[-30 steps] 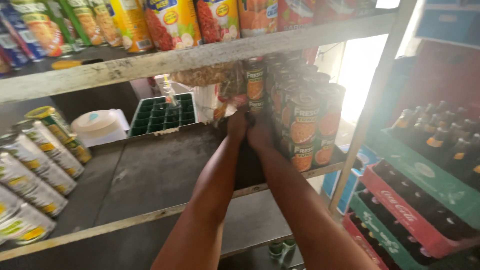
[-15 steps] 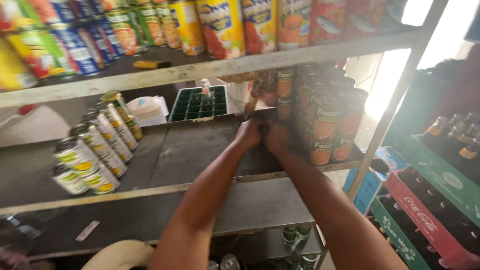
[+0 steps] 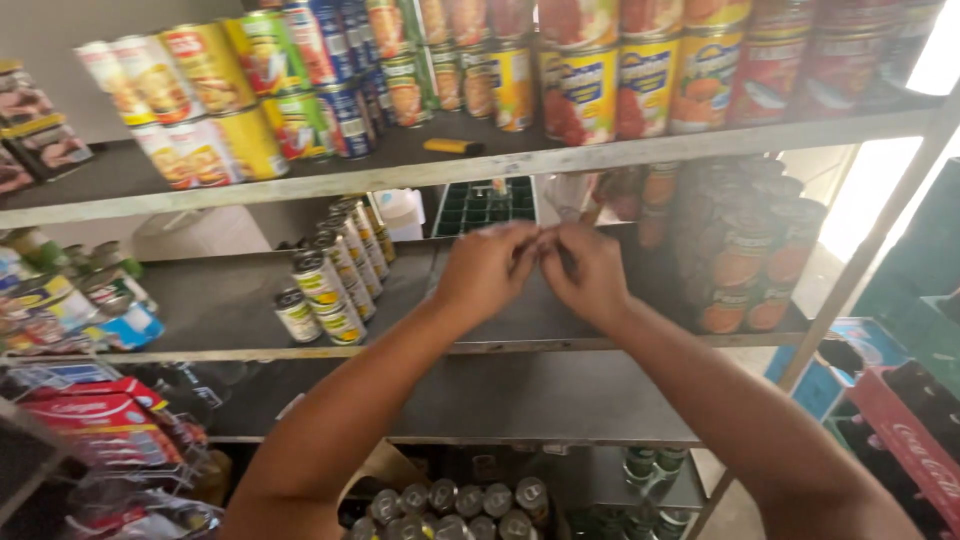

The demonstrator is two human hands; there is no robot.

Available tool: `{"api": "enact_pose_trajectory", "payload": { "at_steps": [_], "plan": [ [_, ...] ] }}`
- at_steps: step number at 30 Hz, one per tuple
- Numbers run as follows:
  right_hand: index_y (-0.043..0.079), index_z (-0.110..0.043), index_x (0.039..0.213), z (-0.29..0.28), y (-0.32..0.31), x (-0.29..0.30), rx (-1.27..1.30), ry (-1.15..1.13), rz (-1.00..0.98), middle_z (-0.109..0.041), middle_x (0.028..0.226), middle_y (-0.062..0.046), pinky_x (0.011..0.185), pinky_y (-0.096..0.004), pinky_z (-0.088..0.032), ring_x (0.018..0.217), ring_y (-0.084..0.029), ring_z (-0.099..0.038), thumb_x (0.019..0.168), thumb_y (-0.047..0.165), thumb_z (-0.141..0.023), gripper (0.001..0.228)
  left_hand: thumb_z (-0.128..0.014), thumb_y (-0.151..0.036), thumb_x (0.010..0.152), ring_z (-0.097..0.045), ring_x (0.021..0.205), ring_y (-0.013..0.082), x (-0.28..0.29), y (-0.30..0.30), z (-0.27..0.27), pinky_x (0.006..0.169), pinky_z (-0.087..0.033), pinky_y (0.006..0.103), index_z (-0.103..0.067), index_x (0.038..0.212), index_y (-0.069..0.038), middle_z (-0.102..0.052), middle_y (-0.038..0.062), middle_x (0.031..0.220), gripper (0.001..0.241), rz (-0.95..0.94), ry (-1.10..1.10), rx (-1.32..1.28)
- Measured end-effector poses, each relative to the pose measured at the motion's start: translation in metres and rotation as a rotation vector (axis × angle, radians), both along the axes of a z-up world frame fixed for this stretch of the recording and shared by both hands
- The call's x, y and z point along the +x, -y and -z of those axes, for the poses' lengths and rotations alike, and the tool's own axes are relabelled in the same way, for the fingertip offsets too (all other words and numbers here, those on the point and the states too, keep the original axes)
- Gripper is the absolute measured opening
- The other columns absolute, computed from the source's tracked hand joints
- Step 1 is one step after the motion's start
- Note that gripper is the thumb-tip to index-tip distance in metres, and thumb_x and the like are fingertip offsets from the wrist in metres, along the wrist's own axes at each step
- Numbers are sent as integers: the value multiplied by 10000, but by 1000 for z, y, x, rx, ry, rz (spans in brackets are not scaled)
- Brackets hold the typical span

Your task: Organizing and stacking canned goods onto a retail shelf.

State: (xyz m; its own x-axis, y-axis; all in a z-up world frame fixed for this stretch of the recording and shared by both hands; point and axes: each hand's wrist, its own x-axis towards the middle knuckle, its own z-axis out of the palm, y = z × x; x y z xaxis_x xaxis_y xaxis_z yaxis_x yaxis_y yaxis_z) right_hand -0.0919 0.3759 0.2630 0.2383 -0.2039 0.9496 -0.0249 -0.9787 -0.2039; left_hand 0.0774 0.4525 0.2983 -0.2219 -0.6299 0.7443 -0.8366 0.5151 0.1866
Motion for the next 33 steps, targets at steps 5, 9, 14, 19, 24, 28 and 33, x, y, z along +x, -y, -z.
{"api": "enact_pose_trajectory", "payload": {
  "at_steps": [5, 9, 14, 19, 24, 28, 33],
  "plan": [
    [15, -678, 1020, -70, -16, 31, -125, -44, 85, -680, 914, -176, 727, -436, -542, 843, -370, -692, 940, 78, -682, 102, -663, -128, 912, -706, 887, 370, 34, -18, -63, 756, -560, 476, -676, 1102, -95, -721, 157, 982, 193, -73, 156, -246],
    [12, -640, 1008, -121, -5, 58, -320, -102, 168, -656, 953, -194, 791, -489, -544, 910, -417, -671, 934, 52, -662, 87, -642, -91, 852, -668, 882, 368, 70, 5, -104, 738, -539, 513, -698, 1018, -83, -683, 140, 926, 175, -227, 330, -339],
    [28, -637, 971, -153, 35, 102, -324, -233, 399, -686, 944, -189, 749, -520, -538, 873, -420, -676, 893, 67, -664, 92, -646, -78, 818, -675, 981, 328, 114, 62, -130, 740, -566, 454, -734, 904, -56, -703, 127, 972, 125, -358, 576, -386],
    [47, -676, 997, -165, 75, 138, -325, -360, 539, -702, 964, -193, 735, -516, -563, 848, -416, -697, 841, 98, -654, 166, -614, -79, 788, -672, 1025, 321, 147, 126, -134, 767, -558, 466, -757, 882, -25, -718, 124, 967, 180, -477, 705, -324],
    [68, -769, 1026, -177, 100, 163, -93, -708, 725, -736, 1025, -210, 821, -513, -585, 965, -403, -727, 889, 137, -619, 214, -583, -126, 870, -607, 1112, 342, 171, 192, -129, 1044, -462, 454, -764, 1003, -88, -689, 136, 1108, 227, -482, 563, -186],
    [55, -771, 1016, -179, 101, 169, -13, -802, 723, -730, 1090, -223, 854, -502, -586, 998, -402, -728, 884, 212, -650, 238, -555, -147, 845, -516, 1201, 366, 171, 209, -129, 965, -452, 440, -728, 1101, -102, -629, 111, 1234, 312, -537, 472, -89],
    [67, -784, 1005, -176, 105, 164, 79, -803, 687, -732, 1077, -237, 890, -499, -570, 1016, -403, -716, 876, 289, -661, 285, -350, -138, 1055, -425, 1246, 91, 247, 366, -87, 1090, -311, 290, -492, 1342, -175, -473, -22, 1344, 322, -744, 954, -95]
  ]
}}
